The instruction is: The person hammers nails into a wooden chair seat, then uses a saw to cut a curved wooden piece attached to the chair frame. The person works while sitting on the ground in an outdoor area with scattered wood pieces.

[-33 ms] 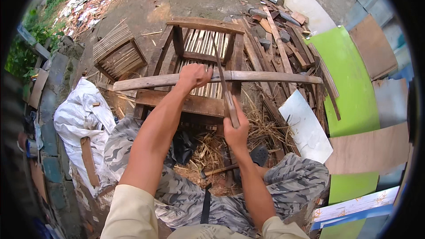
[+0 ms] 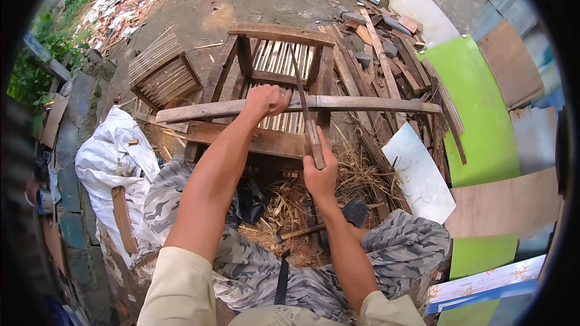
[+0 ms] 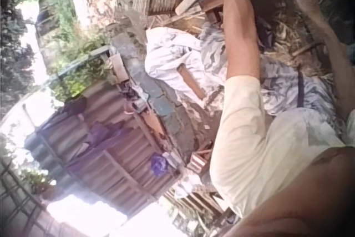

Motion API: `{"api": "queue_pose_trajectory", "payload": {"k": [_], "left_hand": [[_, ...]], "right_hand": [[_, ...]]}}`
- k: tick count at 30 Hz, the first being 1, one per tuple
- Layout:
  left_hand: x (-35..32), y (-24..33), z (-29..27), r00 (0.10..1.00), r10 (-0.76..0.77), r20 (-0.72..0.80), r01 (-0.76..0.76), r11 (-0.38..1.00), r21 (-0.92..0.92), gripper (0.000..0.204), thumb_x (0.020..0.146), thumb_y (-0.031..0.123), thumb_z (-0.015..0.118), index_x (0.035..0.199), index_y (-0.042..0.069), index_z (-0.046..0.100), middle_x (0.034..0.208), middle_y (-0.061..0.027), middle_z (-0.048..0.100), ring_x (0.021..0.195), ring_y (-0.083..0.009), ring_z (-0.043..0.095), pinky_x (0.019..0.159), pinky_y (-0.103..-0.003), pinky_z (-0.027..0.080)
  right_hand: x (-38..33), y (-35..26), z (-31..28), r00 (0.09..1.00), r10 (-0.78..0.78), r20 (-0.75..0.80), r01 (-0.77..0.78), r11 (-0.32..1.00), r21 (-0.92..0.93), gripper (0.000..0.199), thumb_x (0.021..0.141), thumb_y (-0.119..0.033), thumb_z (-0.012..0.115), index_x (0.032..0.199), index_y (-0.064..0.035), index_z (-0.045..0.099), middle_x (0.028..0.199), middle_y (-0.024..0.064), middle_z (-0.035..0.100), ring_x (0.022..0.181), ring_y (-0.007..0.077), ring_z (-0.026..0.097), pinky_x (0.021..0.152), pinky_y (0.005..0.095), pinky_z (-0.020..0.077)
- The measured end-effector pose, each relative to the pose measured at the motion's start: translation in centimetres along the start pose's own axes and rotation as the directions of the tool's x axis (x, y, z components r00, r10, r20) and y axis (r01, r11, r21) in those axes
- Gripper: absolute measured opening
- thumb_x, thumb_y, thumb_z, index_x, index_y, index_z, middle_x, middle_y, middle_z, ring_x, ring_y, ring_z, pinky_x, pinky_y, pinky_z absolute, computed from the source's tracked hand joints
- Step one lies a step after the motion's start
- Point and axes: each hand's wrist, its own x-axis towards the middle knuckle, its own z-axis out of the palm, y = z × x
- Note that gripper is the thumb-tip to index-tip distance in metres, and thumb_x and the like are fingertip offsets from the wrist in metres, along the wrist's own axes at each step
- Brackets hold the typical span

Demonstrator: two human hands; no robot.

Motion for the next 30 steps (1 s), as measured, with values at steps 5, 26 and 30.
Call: {"api": "queue_pose_trajectory", "payload": {"k": [5,26,30], "left_hand": [[0.0,-0.9,-0.3,1.0,0.006,-0.029,-0.006,1.0,-0.013,0.065,0.1,0.051,0.038,0.102,-0.003,0.075,0.109,-0.0287,0.071,0.107,-0.0437,0.067,0.095,-0.049,0.052],[1.0,-0.3,0.5,0.999,0.02,-0.033,-0.021,1.0,-0.02,0.067,0.1,0.05,0.039,0.089,-0.006,0.074,0.093,-0.0318,0.07,0.093,-0.0462,0.069,0.089,-0.051,0.053],[1.0,-0.8,-0.5,1.0,0.005,-0.025,-0.005,1.0,-0.006,0.065,0.099,0.049,0.041,0.087,-0.006,0.074,0.091,-0.0312,0.07,0.091,-0.046,0.069,0.087,-0.052,0.054]], "right_hand": [[-10.6,-2.4,-3.7,1.0,0.005,0.019,-0.005,1.0,0.016,0.068,0.08,0.003,0.053,0.147,0.0047,0.047,0.123,0.023,0.068,0.095,0.019,0.068,0.081,0.0275,0.051],[-2.3,0.2,-1.2,1.0,0.014,-0.003,-0.014,0.999,0.035,0.067,0.081,-0.002,0.057,0.147,0.0005,0.048,0.12,0.0279,0.068,0.095,0.0244,0.072,0.079,0.0306,0.0538],[0.4,0.3,0.8,0.988,0.154,0.005,-0.153,0.983,0.103,0.066,0.081,-0.002,0.055,0.147,0.0002,0.049,0.117,0.0237,0.07,0.087,0.0184,0.069,0.077,0.0298,0.0527]]}}
